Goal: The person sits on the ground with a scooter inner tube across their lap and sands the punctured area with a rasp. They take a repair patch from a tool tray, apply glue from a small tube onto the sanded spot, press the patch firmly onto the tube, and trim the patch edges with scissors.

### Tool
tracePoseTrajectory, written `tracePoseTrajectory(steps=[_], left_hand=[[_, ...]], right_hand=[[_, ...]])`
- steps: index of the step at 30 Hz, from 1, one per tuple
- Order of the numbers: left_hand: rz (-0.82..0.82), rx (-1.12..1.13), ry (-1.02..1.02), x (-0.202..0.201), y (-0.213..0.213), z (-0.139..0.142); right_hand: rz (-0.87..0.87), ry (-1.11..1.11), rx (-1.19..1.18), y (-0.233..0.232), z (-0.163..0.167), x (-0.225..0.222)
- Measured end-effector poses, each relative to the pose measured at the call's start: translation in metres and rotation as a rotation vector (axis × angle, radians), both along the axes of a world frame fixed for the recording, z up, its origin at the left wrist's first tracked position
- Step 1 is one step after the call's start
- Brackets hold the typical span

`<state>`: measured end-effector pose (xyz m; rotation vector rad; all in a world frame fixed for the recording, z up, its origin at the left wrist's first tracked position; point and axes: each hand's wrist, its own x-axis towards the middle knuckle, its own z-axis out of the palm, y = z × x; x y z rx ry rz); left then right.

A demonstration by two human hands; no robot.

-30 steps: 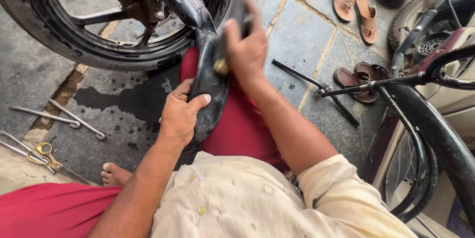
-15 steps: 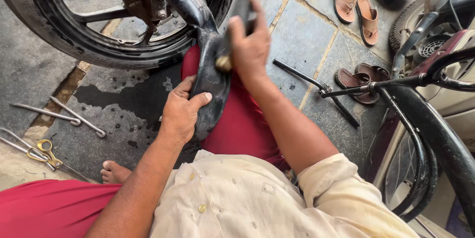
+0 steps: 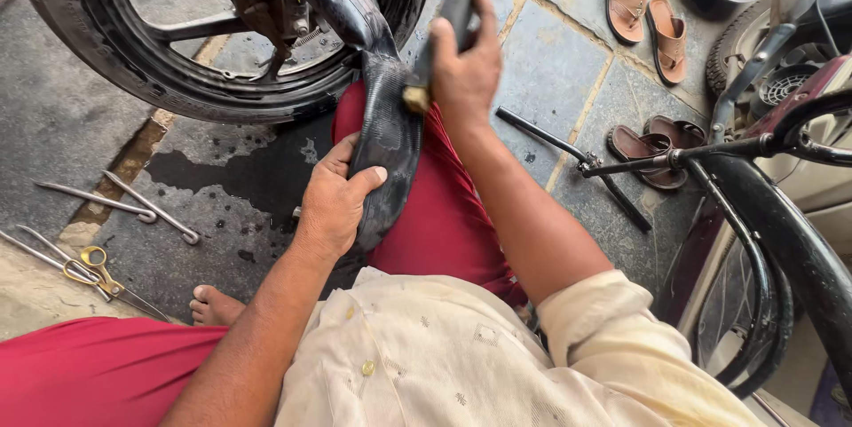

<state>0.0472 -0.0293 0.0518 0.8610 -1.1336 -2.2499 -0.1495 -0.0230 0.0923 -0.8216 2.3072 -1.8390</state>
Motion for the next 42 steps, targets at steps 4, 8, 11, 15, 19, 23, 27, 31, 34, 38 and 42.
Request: tracePoseTrajectory(steps=[4, 8, 11, 15, 19, 23, 27, 31, 34, 38, 42], left_hand=[[-0.007, 0.006, 0.055, 0.003, -0.005, -0.007], [-0.068, -0.148, 0.003, 0.003, -0.005, -0.012], [-0.041, -0.156, 0.023, 0.0, -0.004, -0.008], [-0.028, 0.009, 0.076, 0.002, -0.005, -0.005], [-0.022, -0.046, 0.06, 0.005, -0.008, -0.01], [-0.067, -0.044, 0.064, 0.002, -0.007, -0.005], [-0.042, -0.053, -0.054, -0.001, -0.005, 0.015], [-0.066, -0.47, -0.365, 0.005, -0.005, 0.029], [-0.127, -0.576, -0.566, 0.005, -0.007, 0.03], [-0.116, -0.532, -0.382, -0.004, -0.005, 0.031], [-0.12, -0.579, -0.512, -0.011, -0.001, 0.031]], right_hand=[[0.398, 0.195, 0.026, 0.077, 0.003, 0.053], [0.45, 0.325, 0.072, 0.088, -0.011, 0.067], [0.311, 0.117, 0.017, 0.026, -0.016, 0.028], [0.14, -0.059, -0.094, 0.01, 0.003, 0.013], [0.352, 0.172, 0.128, 0.085, 0.019, 0.065], [0.449, 0.238, 0.065, 0.072, -0.004, 0.061], [0.17, 0.012, 0.046, -0.004, -0.02, 0.004], [0.105, 0.032, -0.028, 0.02, -0.004, -0.004], [0.448, 0.165, 0.074, 0.1, -0.005, 0.052], [0.435, 0.246, 0.121, 0.103, -0.016, 0.063], [0.282, 0.019, -0.022, 0.021, -0.003, 0.007]])
